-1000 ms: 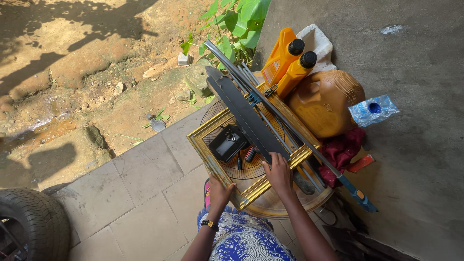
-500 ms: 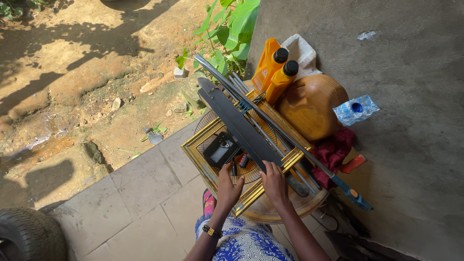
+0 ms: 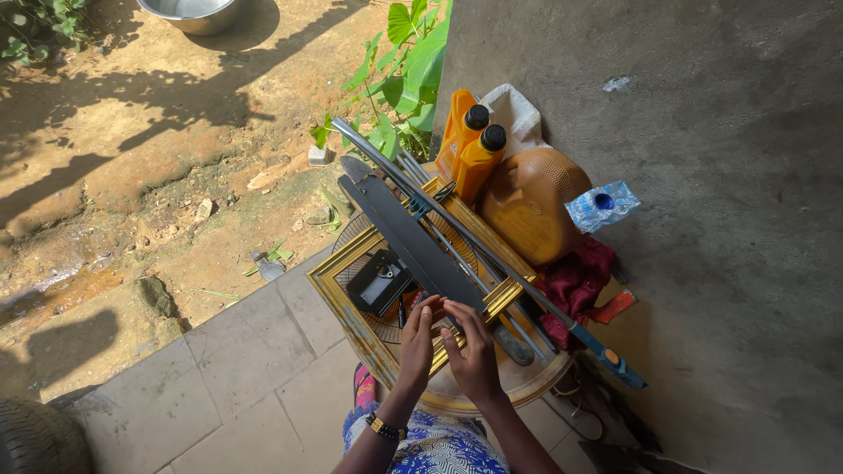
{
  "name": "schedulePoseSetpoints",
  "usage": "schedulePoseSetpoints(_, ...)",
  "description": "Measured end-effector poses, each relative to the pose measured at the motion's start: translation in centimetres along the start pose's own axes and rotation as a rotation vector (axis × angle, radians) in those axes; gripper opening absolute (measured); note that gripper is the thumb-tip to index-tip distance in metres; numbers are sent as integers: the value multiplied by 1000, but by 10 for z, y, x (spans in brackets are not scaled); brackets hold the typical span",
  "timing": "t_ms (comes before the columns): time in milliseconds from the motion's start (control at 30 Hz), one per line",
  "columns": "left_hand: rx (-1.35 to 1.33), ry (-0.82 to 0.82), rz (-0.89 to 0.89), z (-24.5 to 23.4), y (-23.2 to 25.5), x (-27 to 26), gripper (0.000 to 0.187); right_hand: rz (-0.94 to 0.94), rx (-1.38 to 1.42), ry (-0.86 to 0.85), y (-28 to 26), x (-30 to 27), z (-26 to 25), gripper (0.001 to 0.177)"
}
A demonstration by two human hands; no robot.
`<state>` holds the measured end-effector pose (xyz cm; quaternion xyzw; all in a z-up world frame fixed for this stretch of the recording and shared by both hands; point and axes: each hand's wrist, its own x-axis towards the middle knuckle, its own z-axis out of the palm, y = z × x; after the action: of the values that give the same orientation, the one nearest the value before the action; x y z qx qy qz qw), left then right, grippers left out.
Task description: The person assembles a picture frame by hand, handling various metal and wooden components within a large cardboard box.
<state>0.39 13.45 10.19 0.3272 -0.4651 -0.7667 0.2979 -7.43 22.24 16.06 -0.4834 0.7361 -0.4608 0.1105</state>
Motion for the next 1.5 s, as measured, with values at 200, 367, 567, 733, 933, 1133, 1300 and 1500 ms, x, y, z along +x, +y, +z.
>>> schedulePoseSetpoints(200, -180, 92, -82, 11, -1, -27, 47, 269, 344, -51, 20, -5, -9, 36)
schedulePoseSetpoints(367, -185, 156, -60, -14, -5, -41, 46, 545, 686, -97, 48, -10, -22, 32)
schedulePoseSetpoints(567, -258, 203, -138, -31, 8, -52, 42, 651, 985, -159, 42, -22, -11, 27)
schedulePoseSetpoints(733, -294, 133, -4, -65, 32, -69, 41, 618, 1054, -190, 9, -24, 20, 28)
schedulePoseSetpoints(933, -336, 271, 23, -133, 63, -104, 39, 661, 1089, -294, -39, -23, 73, 27)
schedulePoseSetpoints(1133, -472, 378, 77, -212, 75, -142, 34, 623, 1123, -380, -92, -32, 140, 27)
schedulePoseSetpoints(1300, -544, 473, 88, -281, 81, -169, 33, 647, 1104, -461, -147, -41, 194, 27)
schedulePoseSetpoints(1500, -526, 592, 88, -346, 85, -225, 33, 596, 1067, -627, -205, -67, 251, 30)
